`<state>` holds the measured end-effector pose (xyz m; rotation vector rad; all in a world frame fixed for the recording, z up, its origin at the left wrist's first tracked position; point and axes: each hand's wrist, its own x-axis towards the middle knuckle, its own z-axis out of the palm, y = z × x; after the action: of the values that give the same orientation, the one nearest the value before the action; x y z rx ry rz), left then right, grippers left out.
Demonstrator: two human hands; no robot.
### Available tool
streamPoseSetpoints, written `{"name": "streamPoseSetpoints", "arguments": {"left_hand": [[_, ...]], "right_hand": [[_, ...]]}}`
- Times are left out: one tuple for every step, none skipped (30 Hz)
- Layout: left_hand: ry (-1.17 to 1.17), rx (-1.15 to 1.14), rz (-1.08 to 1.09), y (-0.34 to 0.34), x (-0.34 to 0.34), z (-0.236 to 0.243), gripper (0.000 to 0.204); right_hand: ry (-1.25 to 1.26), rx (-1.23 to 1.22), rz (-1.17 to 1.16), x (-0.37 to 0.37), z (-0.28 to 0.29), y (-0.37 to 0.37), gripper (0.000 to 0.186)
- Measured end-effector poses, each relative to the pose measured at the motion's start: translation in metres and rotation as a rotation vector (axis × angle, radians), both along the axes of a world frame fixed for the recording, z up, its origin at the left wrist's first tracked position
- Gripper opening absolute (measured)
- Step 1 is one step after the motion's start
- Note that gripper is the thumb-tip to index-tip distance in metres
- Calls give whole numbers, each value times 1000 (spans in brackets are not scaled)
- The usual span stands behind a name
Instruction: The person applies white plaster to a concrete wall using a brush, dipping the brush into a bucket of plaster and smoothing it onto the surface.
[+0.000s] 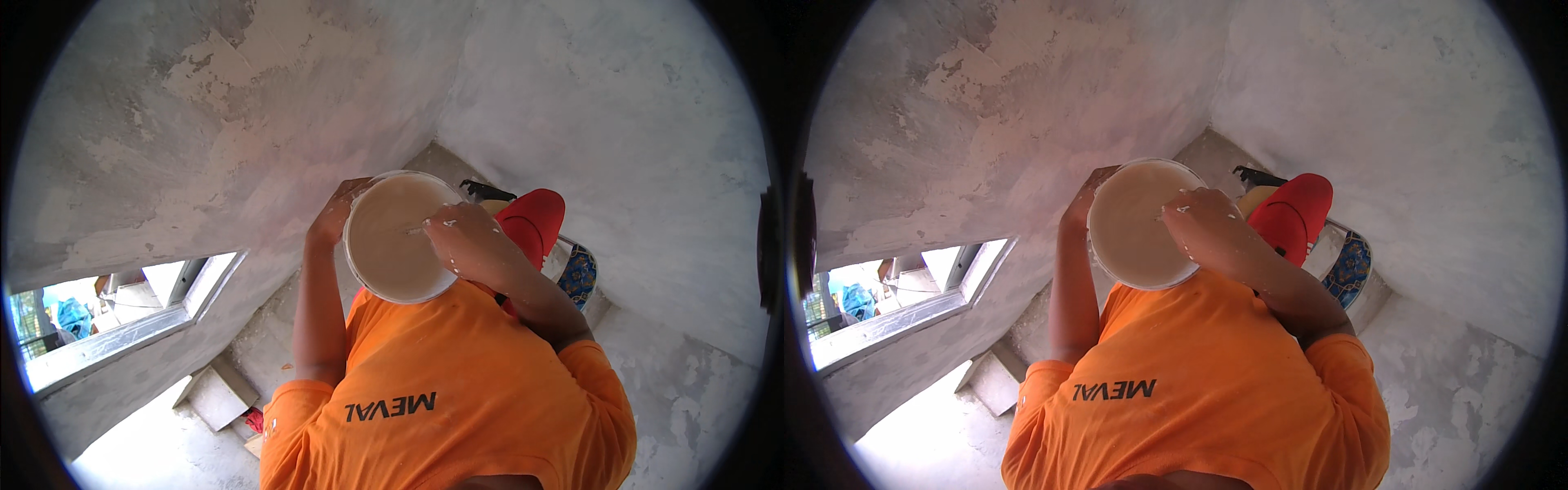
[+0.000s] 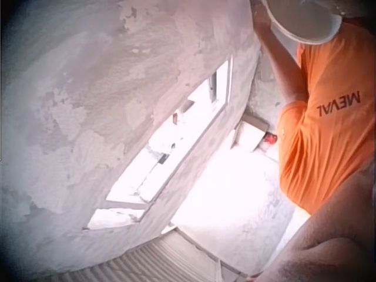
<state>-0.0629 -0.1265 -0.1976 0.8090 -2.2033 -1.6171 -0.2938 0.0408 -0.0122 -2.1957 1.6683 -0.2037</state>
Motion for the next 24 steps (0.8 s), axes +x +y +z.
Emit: {"name": "streamPoseSetpoints", "arguments": {"left_hand": [[-17, -75, -19, 2, -3, 4, 44], [-33, -150, -37, 4, -6, 8, 44], [-38, -161, -13, 11, -13, 31, 45], [-44, -173, 19, 16, -18, 46, 45], [-56, -253, -3, 16, -22, 49, 44], [-71, -330, -24, 15, -24, 50, 44], [-86, -408, -47, 14, -26, 50, 44], [-50, -438, -54, 13, -27, 49, 44], [-14, -467, -63, 12, -29, 46, 43], [23, -496, -72, 11, -30, 41, 43], [33, -423, -54, 10, -30, 35, 44], [47, -348, -33, 10, -31, 31, 44], [61, -273, -12, 11, -32, 27, 45], [81, -198, 15, 12, -33, 23, 42], [105, -122, 43, 14, -36, 26, 39], [159, 46, 67, 16, -35, 32, 35], [216, 213, 99, 19, -34, 38, 31], [305, 472, 113, 20, -32, 46, 27], [394, 726, 128, 21, -28, 51, 23], [479, 749, 182, 24, -26, 55, 20], [565, 773, 223, 28, -27, 57, 18], [654, 795, 262, 31, -29, 59, 17], [732, 814, 291, 34, -32, 59, 17], [810, 830, 314, 36, -38, 57, 16]], "right_hand": [[26, -9, 22, 1, -1, -2, 11], [52, -19, 43, 3, -1, -4, 11], [44, 14, 74, 2, -7, -8, 12], [36, 44, 113, 1, -16, -13, 13], [28, 75, 150, 1, -21, -17, 15], [63, 151, 173, 4, -19, -21, 13], [97, 226, 194, 10, -14, -25, 12], [132, 302, 213, 12, -12, -26, 11], [80, 218, 201, 13, -20, -24, 11], [28, 134, 189, 15, -33, -18, 11], [-24, 49, 175, 15, -43, -14, 11], [-9, 88, 163, 14, -40, -13, 13], [5, 126, 150, 13, -36, -12, 15], [20, 164, 138, 11, -32, -11, 18], [-88, 48, 85, 4, -32, -7, 19], [-197, -71, 43, -7, -30, 2, 21], [-307, -188, 2, -18, -28, 9, 23], [-359, -127, -47, -28, -16, 12, 22], [-412, -67, -90, -38, 6, 12, 22], [-465, -10, -132, -49, 18, 13, 22], [-680, 81, -248, -60, 18, 17, 24], [-893, 175, -359, -70, 14, 22, 27], [-1106, 274, -468, -79, 10, 26, 31], [-1220, 279, -522, -86, 7, 28, 30]]}}
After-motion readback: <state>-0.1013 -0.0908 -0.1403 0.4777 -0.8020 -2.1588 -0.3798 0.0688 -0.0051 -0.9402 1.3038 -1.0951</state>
